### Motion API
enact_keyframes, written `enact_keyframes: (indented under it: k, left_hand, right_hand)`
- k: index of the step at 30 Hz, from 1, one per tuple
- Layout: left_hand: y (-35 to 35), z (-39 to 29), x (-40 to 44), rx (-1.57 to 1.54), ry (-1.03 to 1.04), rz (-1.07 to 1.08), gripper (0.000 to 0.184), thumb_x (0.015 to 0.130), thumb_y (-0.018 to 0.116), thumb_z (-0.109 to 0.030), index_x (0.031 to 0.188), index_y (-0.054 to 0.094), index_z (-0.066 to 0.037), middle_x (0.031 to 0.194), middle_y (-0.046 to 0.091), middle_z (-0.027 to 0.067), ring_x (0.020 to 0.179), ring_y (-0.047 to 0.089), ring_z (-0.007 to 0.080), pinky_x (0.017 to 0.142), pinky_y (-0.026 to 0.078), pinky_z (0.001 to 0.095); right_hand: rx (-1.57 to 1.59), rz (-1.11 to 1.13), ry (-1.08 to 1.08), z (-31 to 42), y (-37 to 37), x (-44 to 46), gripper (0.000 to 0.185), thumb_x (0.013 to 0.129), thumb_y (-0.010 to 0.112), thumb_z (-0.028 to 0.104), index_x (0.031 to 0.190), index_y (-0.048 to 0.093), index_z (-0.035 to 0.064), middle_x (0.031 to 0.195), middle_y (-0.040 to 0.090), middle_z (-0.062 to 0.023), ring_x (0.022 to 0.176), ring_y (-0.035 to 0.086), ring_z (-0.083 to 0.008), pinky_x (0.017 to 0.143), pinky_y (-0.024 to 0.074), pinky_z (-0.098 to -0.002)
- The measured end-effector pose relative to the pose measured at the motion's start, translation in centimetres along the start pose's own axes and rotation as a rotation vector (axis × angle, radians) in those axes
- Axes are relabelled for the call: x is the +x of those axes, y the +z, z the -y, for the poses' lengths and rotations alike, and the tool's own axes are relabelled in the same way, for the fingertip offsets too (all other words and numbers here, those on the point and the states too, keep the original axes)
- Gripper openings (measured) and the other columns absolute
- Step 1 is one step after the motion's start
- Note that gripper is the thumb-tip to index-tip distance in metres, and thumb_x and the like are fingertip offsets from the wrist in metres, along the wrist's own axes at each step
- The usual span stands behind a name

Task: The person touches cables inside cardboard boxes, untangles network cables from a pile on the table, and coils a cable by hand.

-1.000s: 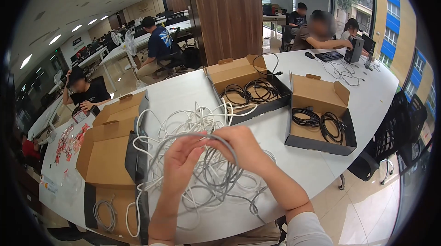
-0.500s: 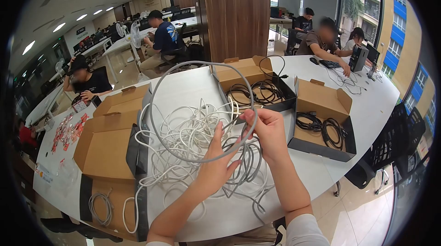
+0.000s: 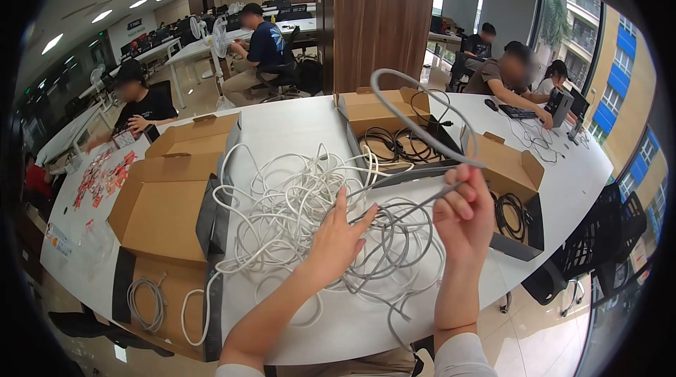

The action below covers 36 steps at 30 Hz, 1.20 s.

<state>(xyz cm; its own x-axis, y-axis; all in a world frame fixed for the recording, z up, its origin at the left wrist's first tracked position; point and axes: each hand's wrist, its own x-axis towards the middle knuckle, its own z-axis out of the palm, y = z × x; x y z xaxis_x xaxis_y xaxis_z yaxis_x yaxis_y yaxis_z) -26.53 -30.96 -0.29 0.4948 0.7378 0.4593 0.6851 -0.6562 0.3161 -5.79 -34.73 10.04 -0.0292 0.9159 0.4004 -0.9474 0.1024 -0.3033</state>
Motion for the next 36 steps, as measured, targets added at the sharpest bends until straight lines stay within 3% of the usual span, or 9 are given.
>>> enact_keyframes:
  k: [8,14,18,22,23,29,32,34,36]
  left_hand:
    - [-3.4,-0.2,0.3,-0.116,-0.09,0.077,0.065,0.079,0.066,-0.006,0.138,0.045,-0.022,0.137,0.04,0.0264,0.084,0.066,0.0372,0.07,0.055,0.0434]
    - [-3.3,2.7,0.4,-0.388,-0.033,-0.101,0.035,0.077,0.07,-0.007,0.111,0.063,-0.008,0.127,0.056,0.0157,0.083,0.066,0.0294,0.065,0.053,0.0359]
    - [-4.5,3.1,0.4,-0.505,-0.118,-0.033,0.021,0.078,0.071,-0.008,0.095,0.062,-0.002,0.125,0.059,0.0154,0.082,0.066,0.025,0.065,0.051,0.033]
    - [-4.6,2.5,0.3,-0.514,-0.107,-0.089,0.018,0.079,0.07,-0.006,0.091,0.058,0.0,0.122,0.06,0.0159,0.078,0.065,0.022,0.061,0.049,0.0318]
    - [-4.8,2.1,0.4,-0.51,-0.105,-0.101,0.018,0.08,0.069,-0.006,0.092,0.057,0.001,0.122,0.061,0.0162,0.077,0.065,0.0212,0.061,0.049,0.0317]
    - [-7.2,0.6,0.9,-0.573,-0.385,0.075,0.016,0.085,0.064,-0.002,0.093,0.051,-0.003,0.091,0.068,0.0099,0.076,0.063,0.0125,0.063,0.045,0.0253]
    - [-6.2,1.1,0.8,-0.736,-0.285,-0.122,0.016,0.086,0.062,0.0,0.093,0.049,-0.004,0.075,0.065,0.0061,0.076,0.062,0.0109,0.067,0.044,0.0224]
    - [-6.4,1.2,0.8,-0.859,-0.322,-0.142,0.017,0.086,0.059,0.002,0.099,0.049,-0.003,0.079,0.065,0.0057,0.077,0.061,0.0106,0.072,0.043,0.0225]
    - [-7.0,1.0,0.9,-0.97,-0.356,-0.218,0.018,0.087,0.058,0.002,0.101,0.05,-0.004,0.082,0.066,0.0053,0.078,0.06,0.0109,0.073,0.043,0.023]
  right_hand:
    - [-0.011,0.177,-0.183,1.5,0.4,0.1,0.032,0.104,0.035,0.028,0.088,0.049,0.0034,0.064,0.037,0.0019,0.044,0.036,-0.0069,0.041,0.0303,-0.0229]
    - [-0.11,0.072,-0.229,1.9,0.3,0.9,0.031,0.104,0.037,0.028,0.087,0.051,0.0056,0.06,0.033,0.0043,0.045,0.032,-0.0056,0.042,0.0275,-0.0218]
    - [-0.198,-0.131,-0.203,2.0,-0.9,2.1,0.028,0.102,0.042,0.028,0.086,0.052,0.0079,0.058,0.03,0.0063,0.047,0.03,-0.0047,0.045,0.0262,-0.0209]
    - [-0.276,-0.288,-0.158,1.2,-0.7,2.8,0.027,0.1,0.047,0.029,0.083,0.052,0.0099,0.066,0.039,0.0038,0.06,0.039,-0.0094,0.058,0.036,-0.026]
    - [-0.317,-0.162,-0.121,1.4,-1.2,2.7,0.026,0.1,0.047,0.029,0.082,0.051,0.0098,0.073,0.044,0.0009,0.068,0.045,-0.0135,0.068,0.0413,-0.0302]
    - [-0.846,0.065,-0.094,-0.2,-0.5,1.2,0.022,0.098,0.051,0.022,0.09,0.057,0.0025,0.086,0.059,-0.0069,0.078,0.059,-0.0158,0.071,0.0489,-0.0291]
    - [-1.366,0.234,-0.088,-0.8,-0.3,1.3,0.02,0.093,0.057,0.011,0.105,0.065,-0.0013,0.084,0.064,-0.0068,0.081,0.062,-0.0147,0.069,0.0481,-0.0267]
    - [-1.732,0.485,-0.091,-1.4,0.2,1.2,0.028,0.084,0.068,0.013,0.109,0.063,-0.0014,0.091,0.064,-0.0089,0.088,0.062,-0.0212,0.075,0.0479,-0.031]
    - [-1.819,0.498,-0.14,-2.4,0.8,0.8,0.028,0.081,0.07,0.008,0.107,0.063,-0.0011,0.097,0.062,-0.0096,0.091,0.06,-0.0218,0.076,0.0475,-0.0317]
